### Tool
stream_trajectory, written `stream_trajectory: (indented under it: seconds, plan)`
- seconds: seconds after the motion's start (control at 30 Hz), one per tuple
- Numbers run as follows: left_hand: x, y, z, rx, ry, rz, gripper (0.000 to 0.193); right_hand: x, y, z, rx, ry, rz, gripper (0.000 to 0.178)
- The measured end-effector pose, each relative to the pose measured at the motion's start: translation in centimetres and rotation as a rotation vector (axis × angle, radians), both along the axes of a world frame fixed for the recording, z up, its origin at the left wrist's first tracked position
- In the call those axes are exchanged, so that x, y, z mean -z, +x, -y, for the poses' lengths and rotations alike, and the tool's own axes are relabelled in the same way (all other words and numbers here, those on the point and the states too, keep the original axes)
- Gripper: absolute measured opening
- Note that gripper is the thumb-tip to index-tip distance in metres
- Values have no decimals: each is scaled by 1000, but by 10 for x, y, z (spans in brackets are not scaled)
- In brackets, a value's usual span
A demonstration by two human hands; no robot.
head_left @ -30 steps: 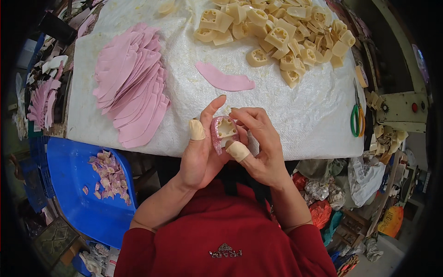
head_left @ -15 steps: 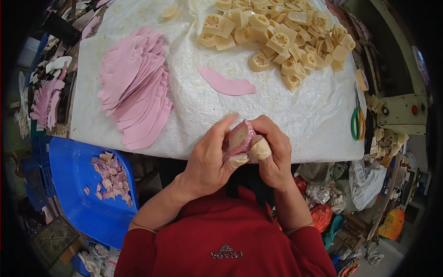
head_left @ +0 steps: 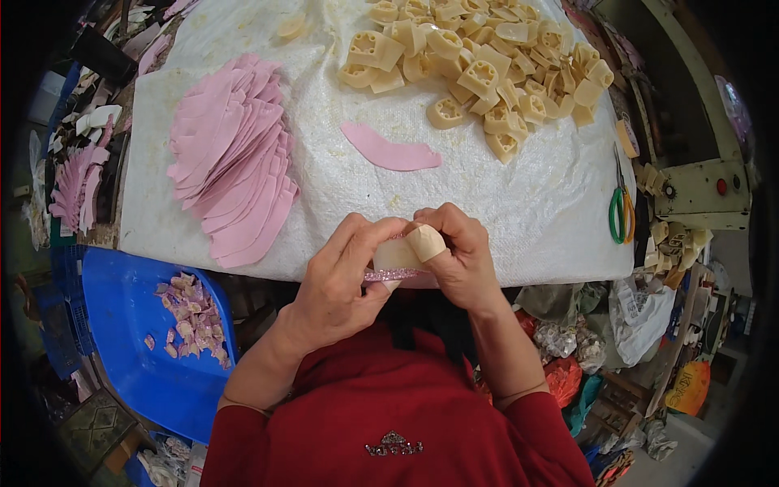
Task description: Assembling small cream-colored shoe components with pink inserts in a manufacturing environment.
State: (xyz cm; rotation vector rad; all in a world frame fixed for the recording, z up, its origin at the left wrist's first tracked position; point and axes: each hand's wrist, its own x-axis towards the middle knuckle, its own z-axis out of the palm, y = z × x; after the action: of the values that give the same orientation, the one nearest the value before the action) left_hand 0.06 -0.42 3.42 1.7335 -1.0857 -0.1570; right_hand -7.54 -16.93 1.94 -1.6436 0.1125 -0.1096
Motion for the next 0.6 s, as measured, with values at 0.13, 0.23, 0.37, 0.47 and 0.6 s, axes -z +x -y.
stream_trajectory:
  seconds: [0.13, 0.23, 0.37, 0.47, 0.6]
  plan:
    - [11, -5, 6, -86, -66, 32, 47, 3, 1, -10, 176, -75, 95, 15]
    - [12, -9, 10, -154, -112, 80, 46, 12, 0, -2, -22, 412, 86, 21]
    - [11, -22, 18, -344, -100, 254, 46, 7, -5, -10, 39, 359, -10, 23]
    - [16, -25, 25, -407, -89, 297, 41, 7, -4, -19, 146, 74, 19, 23]
    - [21, -21, 22, -429, -66, 308, 40, 9, -2, -24, 183, 86, 13, 31]
